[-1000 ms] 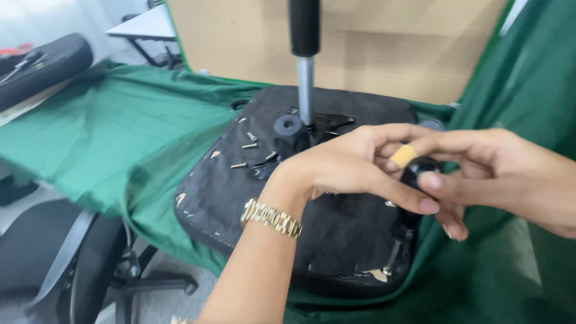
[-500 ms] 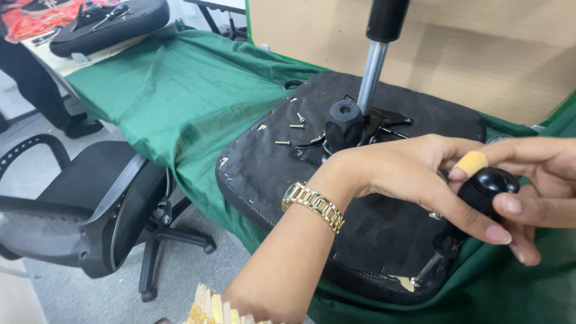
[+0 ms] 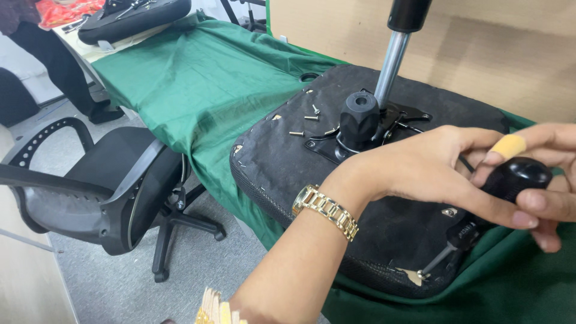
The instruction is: The person uses a screwdriver to tighten screws into the underside of an office chair base. They pick up screws and turn the screwdriver repeatedly to secure the base plate to the chair.
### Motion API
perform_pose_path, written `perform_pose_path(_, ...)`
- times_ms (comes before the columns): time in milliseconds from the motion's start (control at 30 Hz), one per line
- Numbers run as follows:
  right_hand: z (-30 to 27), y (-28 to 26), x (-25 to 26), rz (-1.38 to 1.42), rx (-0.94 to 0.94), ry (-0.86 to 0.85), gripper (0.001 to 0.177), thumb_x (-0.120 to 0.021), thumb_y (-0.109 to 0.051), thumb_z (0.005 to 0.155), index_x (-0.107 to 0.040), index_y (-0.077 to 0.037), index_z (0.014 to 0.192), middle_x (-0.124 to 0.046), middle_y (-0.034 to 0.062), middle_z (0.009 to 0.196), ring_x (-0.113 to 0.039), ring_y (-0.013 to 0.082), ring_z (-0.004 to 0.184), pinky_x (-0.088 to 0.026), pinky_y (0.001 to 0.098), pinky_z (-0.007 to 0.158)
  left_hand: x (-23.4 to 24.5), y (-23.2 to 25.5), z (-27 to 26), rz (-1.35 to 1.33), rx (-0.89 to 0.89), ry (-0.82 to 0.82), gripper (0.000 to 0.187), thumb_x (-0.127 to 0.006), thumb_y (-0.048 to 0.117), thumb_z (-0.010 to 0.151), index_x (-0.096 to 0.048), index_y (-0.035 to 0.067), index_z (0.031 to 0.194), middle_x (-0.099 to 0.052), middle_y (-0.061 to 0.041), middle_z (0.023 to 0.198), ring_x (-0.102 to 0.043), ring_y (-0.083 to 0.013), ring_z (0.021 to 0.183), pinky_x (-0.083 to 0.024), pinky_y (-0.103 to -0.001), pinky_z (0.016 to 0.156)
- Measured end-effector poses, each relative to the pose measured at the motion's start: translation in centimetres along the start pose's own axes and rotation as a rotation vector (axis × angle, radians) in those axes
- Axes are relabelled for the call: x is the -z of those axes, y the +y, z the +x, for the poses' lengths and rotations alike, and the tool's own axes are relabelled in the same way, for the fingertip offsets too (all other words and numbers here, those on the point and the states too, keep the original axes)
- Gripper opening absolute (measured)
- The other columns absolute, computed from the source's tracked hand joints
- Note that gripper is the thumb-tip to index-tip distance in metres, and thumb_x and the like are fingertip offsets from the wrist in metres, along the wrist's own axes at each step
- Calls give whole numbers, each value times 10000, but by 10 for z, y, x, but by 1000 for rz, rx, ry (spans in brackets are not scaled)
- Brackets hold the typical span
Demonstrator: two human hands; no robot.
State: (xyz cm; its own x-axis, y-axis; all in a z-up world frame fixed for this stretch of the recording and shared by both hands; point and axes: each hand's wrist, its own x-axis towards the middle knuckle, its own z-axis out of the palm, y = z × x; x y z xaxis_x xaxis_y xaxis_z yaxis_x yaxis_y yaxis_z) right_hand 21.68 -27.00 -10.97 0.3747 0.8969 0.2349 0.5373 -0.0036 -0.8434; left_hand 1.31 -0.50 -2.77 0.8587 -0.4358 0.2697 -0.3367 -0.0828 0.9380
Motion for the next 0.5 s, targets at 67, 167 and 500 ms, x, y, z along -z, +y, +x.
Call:
perform_pose_path(67,-7,1,-20,76,22,65,668,-891,-198,782,-522,39,1286,-666,265,1095,-760,381,905,-670,444,677,2,-2,0,-21,-36,-7,727,-938,360,739,-658,-27,1287,-685,19,820,-669,-102,805,-546,-242,732)
perform_pose_path(167,-8,-2,-16,79,1,71,664,-878,-200,783,-538,47,1298,-656,273,1118,-757,389,921,-670,468,700,5,-3,-1,-45,-86,-32,835,-946,409,718,-609,0,1363,-637,-11,790,-640,-135,729,-517,-265,661)
perform_pose_path(500,-6,8,-8,125,-74,140,698,-746,-260,859,-441,32,1415,-643,300,1165,-734,396,920,-618,498,732,-15,-11,3,88,-67,137,974,-925,554,658,-594,12,1396,-768,-78,1032,-748,-170,970,-593,-282,869)
